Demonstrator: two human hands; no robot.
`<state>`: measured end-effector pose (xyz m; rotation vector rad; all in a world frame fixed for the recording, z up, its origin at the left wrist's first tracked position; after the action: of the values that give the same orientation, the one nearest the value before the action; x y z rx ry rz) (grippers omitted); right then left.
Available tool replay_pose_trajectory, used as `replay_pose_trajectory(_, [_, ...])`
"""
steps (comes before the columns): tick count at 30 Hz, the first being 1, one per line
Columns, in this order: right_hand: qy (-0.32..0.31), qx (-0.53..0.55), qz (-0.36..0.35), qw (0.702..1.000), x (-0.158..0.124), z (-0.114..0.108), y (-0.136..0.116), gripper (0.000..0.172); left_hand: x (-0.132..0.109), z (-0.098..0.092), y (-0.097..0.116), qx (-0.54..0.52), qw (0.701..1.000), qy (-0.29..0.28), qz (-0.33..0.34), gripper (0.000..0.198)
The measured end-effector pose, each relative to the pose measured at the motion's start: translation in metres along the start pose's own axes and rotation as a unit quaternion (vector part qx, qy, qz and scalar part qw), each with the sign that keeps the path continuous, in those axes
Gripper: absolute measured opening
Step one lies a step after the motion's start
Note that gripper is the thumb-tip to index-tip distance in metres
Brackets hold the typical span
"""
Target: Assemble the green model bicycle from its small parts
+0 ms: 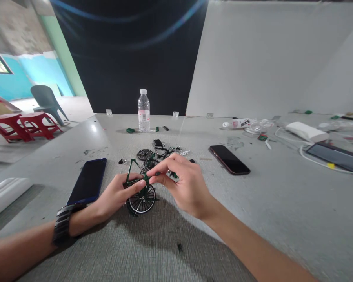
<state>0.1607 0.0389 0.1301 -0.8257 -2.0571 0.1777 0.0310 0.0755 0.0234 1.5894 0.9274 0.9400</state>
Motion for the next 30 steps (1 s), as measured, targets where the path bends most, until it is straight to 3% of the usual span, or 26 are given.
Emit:
replay_pose_trajectory(7, [0.091, 0.112, 0.098, 0.985, 0.0, -0.019, 0.034, 0.01, -0.005, 0.001, 0.005, -0.031, 0.999, 0.011, 0.017, 0.038])
replay_pose_trajectory(9, [0.05, 0.102, 0.129, 0.985, -0.002, -0.009, 0.044, 0.018, -0.007, -0.003, 0.007, -0.009, 0.999, 0.032, 0.027, 0.036])
replay_pose_trajectory(12, [-0.076, 0.042, 0.159, 0.984, -0.007, 0.017, 0.049, 0.027, -0.008, -0.009, 0.012, 0.034, 0.996, 0.061, 0.054, 0.032])
replay_pose_trajectory(14, [-0.143, 0.011, 0.144, 0.979, -0.01, 0.031, 0.043, 0.031, -0.009, -0.011, 0.016, 0.05, 0.994, 0.071, 0.074, 0.029])
replay_pose_trajectory(16, [-0.164, -0.001, 0.11, 0.98, -0.011, 0.036, 0.033, 0.033, -0.01, -0.013, 0.018, 0.051, 0.991, 0.081, 0.089, 0.027])
replay_pose_trajectory(22, [-0.127, -0.017, 0.039, 0.991, -0.009, 0.033, 0.017, 0.025, -0.015, -0.016, 0.028, 0.057, 0.98, 0.108, 0.156, 0.016])
replay_pose_trajectory(30, [-0.095, -0.037, 0.051, 0.993, -0.011, 0.027, 0.02, 0.022, -0.009, -0.019, 0.016, -0.004, 0.982, 0.125, 0.145, 0.034])
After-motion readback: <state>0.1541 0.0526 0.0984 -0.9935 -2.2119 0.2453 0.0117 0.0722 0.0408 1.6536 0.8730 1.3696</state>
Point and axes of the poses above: each hand's wrist, its own x-axis towards the middle knuckle, its own z-axis out of the palm, y = z × x, the point moved 10 cm from there along x, towards the middle knuckle, and after that the axes turned 8 degrees about -x, right-handed, at the moved point
